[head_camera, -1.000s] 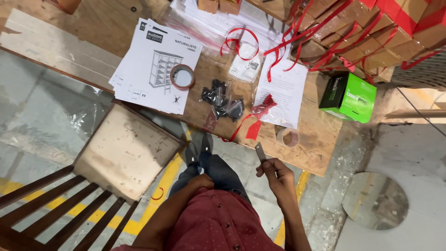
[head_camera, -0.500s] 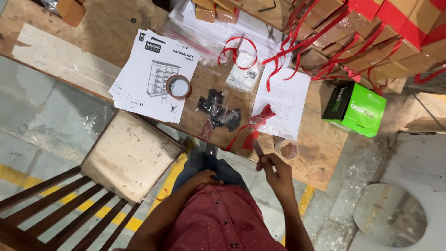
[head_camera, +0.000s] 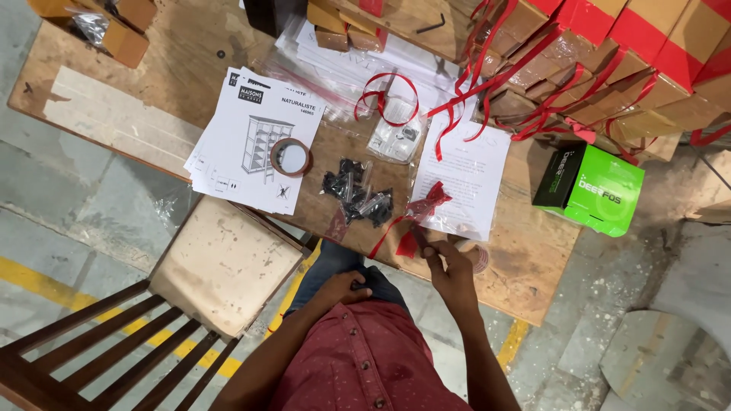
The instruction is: Packing and wrapping a small box with a red ribbon and red adhesive tape at a packing station.
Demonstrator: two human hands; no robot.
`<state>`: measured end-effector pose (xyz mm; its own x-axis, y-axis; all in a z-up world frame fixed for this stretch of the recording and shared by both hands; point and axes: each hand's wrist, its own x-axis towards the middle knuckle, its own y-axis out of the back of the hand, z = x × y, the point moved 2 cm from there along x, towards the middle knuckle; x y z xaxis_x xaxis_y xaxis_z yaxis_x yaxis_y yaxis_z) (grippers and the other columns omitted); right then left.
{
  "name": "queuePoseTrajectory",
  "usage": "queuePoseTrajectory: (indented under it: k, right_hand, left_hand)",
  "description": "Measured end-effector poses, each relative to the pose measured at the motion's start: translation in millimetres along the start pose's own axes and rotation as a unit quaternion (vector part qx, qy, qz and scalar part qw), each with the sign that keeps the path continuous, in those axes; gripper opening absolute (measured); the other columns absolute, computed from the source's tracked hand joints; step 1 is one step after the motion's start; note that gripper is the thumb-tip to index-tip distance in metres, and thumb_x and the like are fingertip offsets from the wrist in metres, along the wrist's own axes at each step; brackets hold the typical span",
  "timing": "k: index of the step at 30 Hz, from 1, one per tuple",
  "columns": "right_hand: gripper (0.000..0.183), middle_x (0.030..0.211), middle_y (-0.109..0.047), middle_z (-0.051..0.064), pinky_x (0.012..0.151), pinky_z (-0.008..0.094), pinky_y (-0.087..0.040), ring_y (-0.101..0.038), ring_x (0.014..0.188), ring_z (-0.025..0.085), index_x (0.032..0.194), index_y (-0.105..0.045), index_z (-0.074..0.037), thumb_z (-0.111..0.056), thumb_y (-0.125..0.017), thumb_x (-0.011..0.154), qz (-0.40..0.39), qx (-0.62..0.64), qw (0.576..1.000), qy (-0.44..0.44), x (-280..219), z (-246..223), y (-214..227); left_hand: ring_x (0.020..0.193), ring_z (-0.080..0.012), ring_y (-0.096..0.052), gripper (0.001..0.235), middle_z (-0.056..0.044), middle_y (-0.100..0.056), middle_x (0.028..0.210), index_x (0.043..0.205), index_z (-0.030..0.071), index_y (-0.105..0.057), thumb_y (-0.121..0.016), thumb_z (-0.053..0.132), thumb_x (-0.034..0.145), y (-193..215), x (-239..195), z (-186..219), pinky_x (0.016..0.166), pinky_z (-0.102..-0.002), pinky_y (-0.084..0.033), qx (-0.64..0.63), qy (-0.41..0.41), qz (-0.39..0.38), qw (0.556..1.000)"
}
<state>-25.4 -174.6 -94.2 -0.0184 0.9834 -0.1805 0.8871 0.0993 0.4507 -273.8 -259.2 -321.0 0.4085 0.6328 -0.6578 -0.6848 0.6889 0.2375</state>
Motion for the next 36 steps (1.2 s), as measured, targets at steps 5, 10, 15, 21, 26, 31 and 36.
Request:
queuePoseTrajectory:
  k: [5, 10, 15, 21, 26, 31, 36]
  right_hand:
    - [0.018, 0.081, -0.073, 0.008, 0.069, 0.031, -0.049, -0.062, 0.073, 0.016, 0.105, -0.073, -0.001, -0.016, -0.067, 0.097, 0.005, -0.010, 0.999, -0.051, 1, 9, 3]
    - [0.017, 0.085, -0.075, 0.007, 0.070, 0.030, -0.051, -0.066, 0.075, 0.015, 0.103, -0.073, 0.000, -0.016, -0.068, 0.097, 0.074, -0.017, 0.997, -0.026, -11, 14, 20]
    - [0.018, 0.091, -0.077, 0.007, 0.076, 0.028, -0.053, -0.068, 0.084, 0.012, 0.109, -0.072, -0.002, -0.014, -0.066, 0.098, 0.197, 0.000, 0.977, -0.078, -49, 37, 30]
    - [0.018, 0.088, -0.076, 0.008, 0.072, 0.030, -0.051, -0.064, 0.078, 0.014, 0.107, -0.073, -0.001, -0.015, -0.065, 0.100, 0.324, -0.017, 0.908, -0.265, -108, 36, 2]
    - [0.018, 0.085, -0.075, 0.007, 0.071, 0.030, -0.050, -0.062, 0.076, 0.013, 0.104, -0.073, -0.001, -0.016, -0.064, 0.099, 0.359, 0.005, 0.876, -0.321, -135, 8, -36]
    - [0.019, 0.085, -0.076, 0.007, 0.069, 0.030, -0.050, -0.063, 0.076, 0.013, 0.102, -0.074, -0.002, -0.018, -0.065, 0.099, 0.338, 0.031, 0.873, -0.350, -113, -7, -47]
    - [0.018, 0.087, -0.076, 0.010, 0.070, 0.031, -0.051, -0.064, 0.076, 0.016, 0.105, -0.074, -0.001, -0.017, -0.065, 0.101, 0.280, -0.004, 0.925, -0.257, -62, -4, -30]
  left_hand:
    - [0.116, -0.0327, -0.066, 0.058, -0.012, -0.070, 0.128, 0.130, 0.014, -0.066, -0.068, 0.056, 0.090, 3, 20, -12, 0.098, -0.044, -0.052, 0.071, -0.012, -0.015, 0.997]
    - [0.107, -0.0288, -0.071, 0.035, -0.008, -0.076, 0.115, 0.113, 0.018, -0.075, -0.076, 0.038, 0.084, 79, -3, 105, 0.093, -0.043, -0.054, 0.196, -0.073, -0.044, 0.977]
    - [0.084, -0.0228, -0.074, 0.045, -0.011, -0.076, 0.099, 0.121, 0.010, -0.069, -0.076, 0.034, 0.083, 171, 79, 253, 0.077, -0.037, -0.059, 0.017, -0.274, 0.216, 0.937]
    - [0.074, -0.0238, -0.069, 0.053, -0.005, -0.073, 0.083, 0.121, 0.016, -0.067, -0.086, 0.032, 0.074, 212, 237, 347, 0.066, -0.042, -0.054, 0.076, -0.248, 0.301, 0.918]
    - [0.064, -0.0177, -0.061, 0.027, -0.004, -0.066, 0.073, 0.096, 0.011, -0.073, -0.082, 0.035, 0.086, 201, 259, 282, 0.060, -0.035, -0.048, 0.085, -0.282, 0.209, 0.933]
    - [0.060, -0.0076, -0.047, 0.032, 0.002, -0.056, 0.069, 0.096, 0.007, -0.076, -0.073, 0.039, 0.094, 240, 130, 248, 0.055, -0.028, -0.038, 0.008, -0.230, 0.078, 0.970]
    - [0.065, -0.0085, -0.048, 0.023, 0.002, -0.059, 0.082, 0.095, 0.004, -0.073, -0.076, 0.026, 0.093, 271, 47, 214, 0.060, -0.028, -0.041, -0.058, -0.269, 0.139, 0.951]
